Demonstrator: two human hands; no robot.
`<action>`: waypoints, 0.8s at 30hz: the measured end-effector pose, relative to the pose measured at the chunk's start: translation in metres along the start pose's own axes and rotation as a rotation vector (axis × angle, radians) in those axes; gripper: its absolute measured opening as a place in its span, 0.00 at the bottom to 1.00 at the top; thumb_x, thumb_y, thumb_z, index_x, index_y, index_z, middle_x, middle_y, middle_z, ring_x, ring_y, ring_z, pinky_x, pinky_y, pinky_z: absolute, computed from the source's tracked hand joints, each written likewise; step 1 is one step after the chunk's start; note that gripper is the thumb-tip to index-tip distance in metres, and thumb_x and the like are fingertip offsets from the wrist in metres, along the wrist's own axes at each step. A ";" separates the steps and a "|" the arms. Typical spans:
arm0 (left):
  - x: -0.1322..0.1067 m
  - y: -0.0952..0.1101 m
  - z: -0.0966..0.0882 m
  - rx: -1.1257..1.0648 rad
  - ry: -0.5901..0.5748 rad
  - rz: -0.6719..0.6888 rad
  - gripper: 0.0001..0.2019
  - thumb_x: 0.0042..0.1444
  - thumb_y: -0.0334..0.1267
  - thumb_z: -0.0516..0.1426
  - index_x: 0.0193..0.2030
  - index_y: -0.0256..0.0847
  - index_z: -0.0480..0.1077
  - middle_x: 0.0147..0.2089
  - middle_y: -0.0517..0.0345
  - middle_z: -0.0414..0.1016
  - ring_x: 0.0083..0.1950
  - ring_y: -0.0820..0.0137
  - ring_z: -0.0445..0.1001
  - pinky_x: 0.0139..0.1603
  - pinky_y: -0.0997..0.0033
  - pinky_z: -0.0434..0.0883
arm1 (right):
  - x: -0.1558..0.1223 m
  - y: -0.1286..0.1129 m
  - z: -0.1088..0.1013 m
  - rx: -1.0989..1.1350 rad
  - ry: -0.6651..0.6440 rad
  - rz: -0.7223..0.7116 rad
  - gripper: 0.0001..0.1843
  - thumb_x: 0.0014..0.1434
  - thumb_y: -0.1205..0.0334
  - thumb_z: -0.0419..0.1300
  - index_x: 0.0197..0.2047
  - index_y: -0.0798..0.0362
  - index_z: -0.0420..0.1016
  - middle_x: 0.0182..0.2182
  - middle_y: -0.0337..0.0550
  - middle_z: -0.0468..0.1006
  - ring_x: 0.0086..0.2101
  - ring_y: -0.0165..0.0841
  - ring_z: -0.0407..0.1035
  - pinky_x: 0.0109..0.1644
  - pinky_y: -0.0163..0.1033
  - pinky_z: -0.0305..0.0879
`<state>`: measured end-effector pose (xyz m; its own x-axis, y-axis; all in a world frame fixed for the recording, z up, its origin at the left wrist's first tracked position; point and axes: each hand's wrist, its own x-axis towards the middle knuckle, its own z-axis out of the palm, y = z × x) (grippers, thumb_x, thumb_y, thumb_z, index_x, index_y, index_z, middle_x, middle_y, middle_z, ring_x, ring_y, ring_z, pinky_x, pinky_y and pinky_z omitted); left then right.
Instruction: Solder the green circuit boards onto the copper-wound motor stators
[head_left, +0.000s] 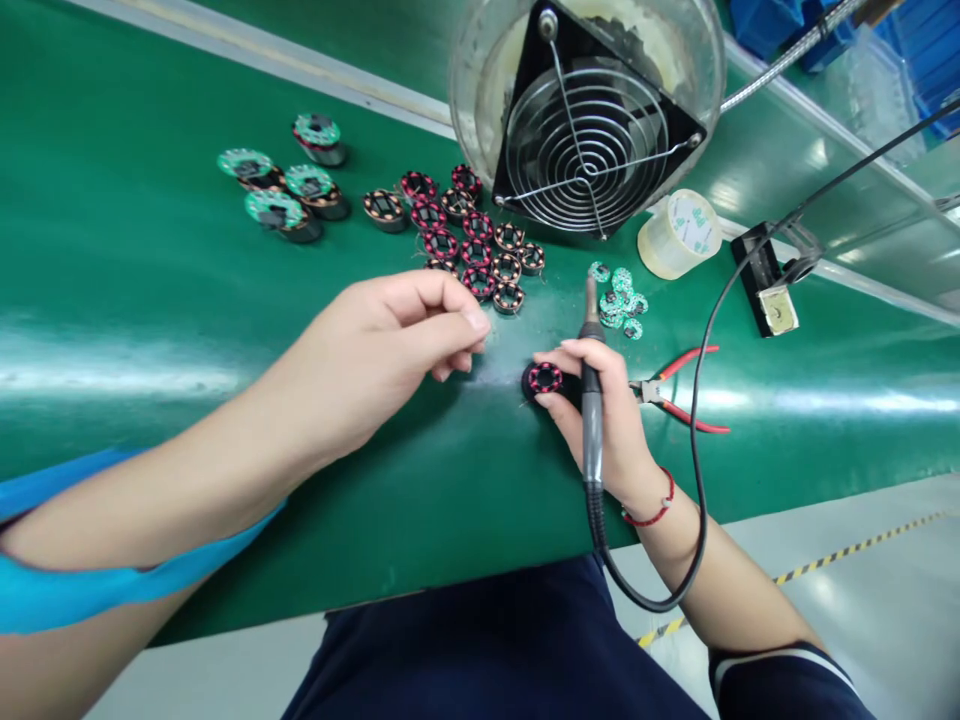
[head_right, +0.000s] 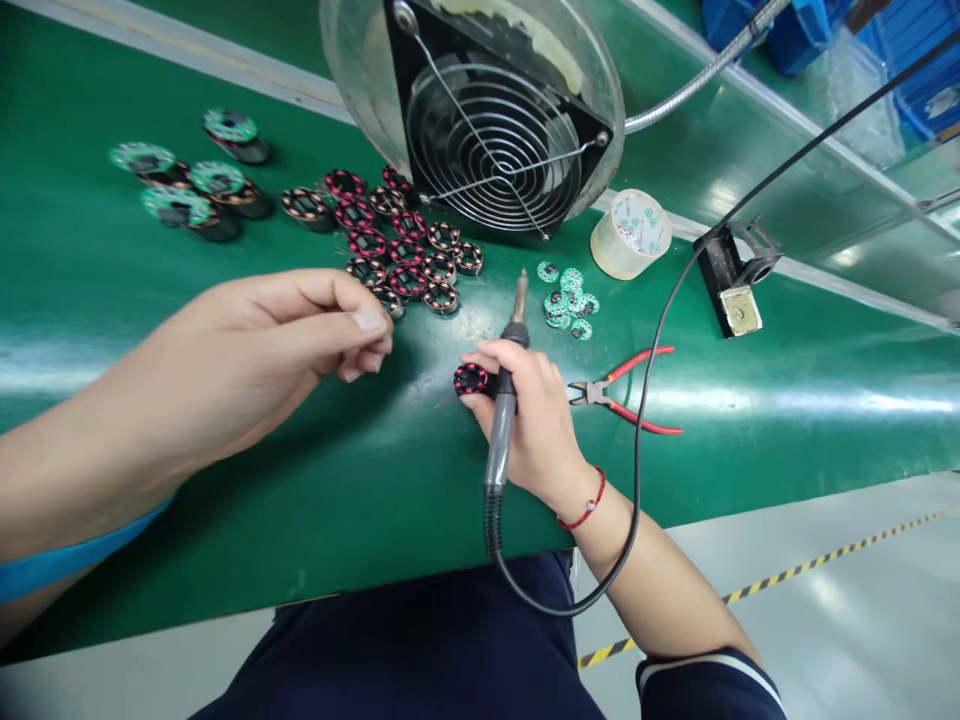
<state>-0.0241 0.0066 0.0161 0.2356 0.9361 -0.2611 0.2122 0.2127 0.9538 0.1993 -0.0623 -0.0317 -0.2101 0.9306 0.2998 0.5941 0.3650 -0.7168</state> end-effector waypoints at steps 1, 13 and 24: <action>0.000 -0.002 0.000 0.047 -0.005 0.027 0.09 0.57 0.44 0.61 0.28 0.45 0.70 0.28 0.60 0.71 0.30 0.68 0.67 0.33 0.65 0.63 | 0.000 0.000 0.000 -0.008 -0.030 0.036 0.22 0.74 0.63 0.62 0.66 0.40 0.63 0.55 0.45 0.87 0.56 0.44 0.82 0.64 0.57 0.76; 0.003 -0.028 0.004 0.391 -0.212 0.356 0.13 0.61 0.41 0.55 0.49 0.44 0.74 0.48 0.53 0.78 0.44 0.63 0.75 0.48 0.62 0.75 | 0.007 0.006 -0.036 -0.057 0.119 0.007 0.26 0.70 0.68 0.59 0.67 0.41 0.64 0.60 0.47 0.83 0.59 0.41 0.81 0.66 0.55 0.79; 0.006 -0.040 0.027 0.636 -0.338 0.537 0.18 0.70 0.42 0.52 0.58 0.39 0.78 0.54 0.43 0.78 0.56 0.50 0.75 0.61 0.45 0.73 | 0.030 0.051 -0.063 -0.257 0.029 0.182 0.29 0.60 0.66 0.62 0.64 0.45 0.64 0.50 0.45 0.81 0.49 0.43 0.79 0.59 0.57 0.78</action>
<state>-0.0055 -0.0039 -0.0280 0.6998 0.7109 0.0706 0.4543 -0.5191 0.7240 0.2728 -0.0173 -0.0195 -0.0618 0.9775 0.2016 0.7972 0.1699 -0.5793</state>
